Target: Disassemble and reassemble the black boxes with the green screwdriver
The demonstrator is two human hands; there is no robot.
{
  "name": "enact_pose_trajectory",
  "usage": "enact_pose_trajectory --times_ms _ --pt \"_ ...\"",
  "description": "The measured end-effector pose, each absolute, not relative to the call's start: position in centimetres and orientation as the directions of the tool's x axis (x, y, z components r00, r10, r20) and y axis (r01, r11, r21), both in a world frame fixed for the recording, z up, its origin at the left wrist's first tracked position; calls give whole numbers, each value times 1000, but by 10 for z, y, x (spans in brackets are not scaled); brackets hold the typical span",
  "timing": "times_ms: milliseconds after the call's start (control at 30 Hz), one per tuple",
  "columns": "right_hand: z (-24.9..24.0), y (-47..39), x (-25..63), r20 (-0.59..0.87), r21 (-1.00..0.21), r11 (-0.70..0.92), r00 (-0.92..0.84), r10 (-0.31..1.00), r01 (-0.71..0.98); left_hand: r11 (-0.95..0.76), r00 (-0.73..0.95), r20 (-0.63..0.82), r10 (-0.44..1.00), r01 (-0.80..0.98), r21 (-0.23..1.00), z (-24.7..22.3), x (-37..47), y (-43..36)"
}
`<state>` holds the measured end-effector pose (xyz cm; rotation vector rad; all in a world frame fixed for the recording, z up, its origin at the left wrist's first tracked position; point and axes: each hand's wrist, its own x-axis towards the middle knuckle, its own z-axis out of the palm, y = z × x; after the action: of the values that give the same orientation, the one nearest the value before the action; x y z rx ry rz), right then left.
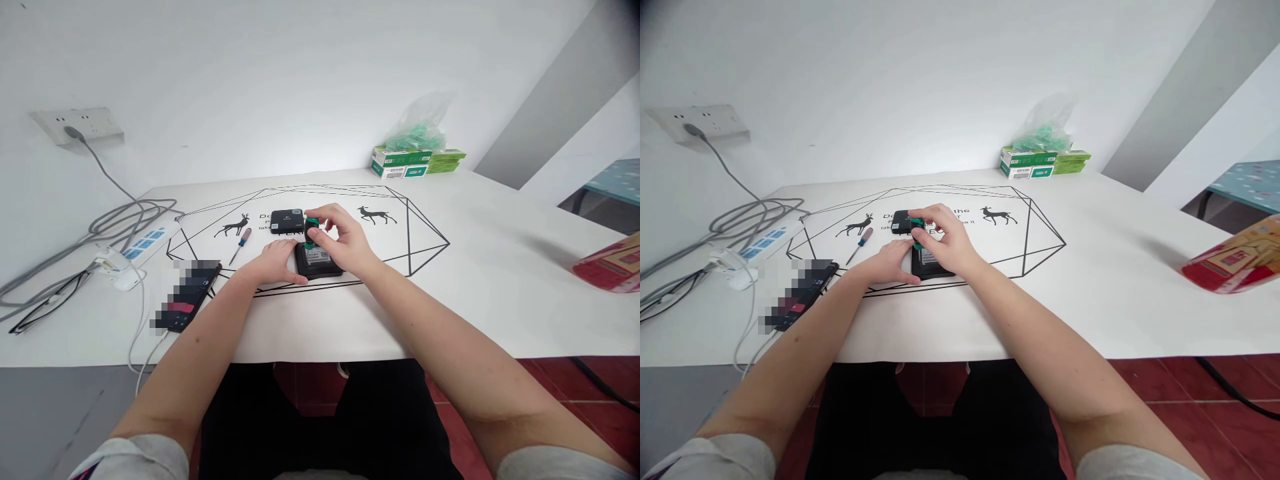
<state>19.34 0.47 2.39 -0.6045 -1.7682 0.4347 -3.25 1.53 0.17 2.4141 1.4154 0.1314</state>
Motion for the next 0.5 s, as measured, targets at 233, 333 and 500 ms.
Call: enact_pose_trajectory --times_ms 233,333,500 --pt "24 6 196 772 -601 794 -194 606 91 -435 487 -109 867 844 314 6 -31 14" --pt "24 8 197 756 -620 778 -188 627 99 -431 484 -115 868 847 312 7 -31 13" --pt "24 5 191 738 -660 752 -195 647 -2 -440 494 -111 862 840 316 4 -32 15"
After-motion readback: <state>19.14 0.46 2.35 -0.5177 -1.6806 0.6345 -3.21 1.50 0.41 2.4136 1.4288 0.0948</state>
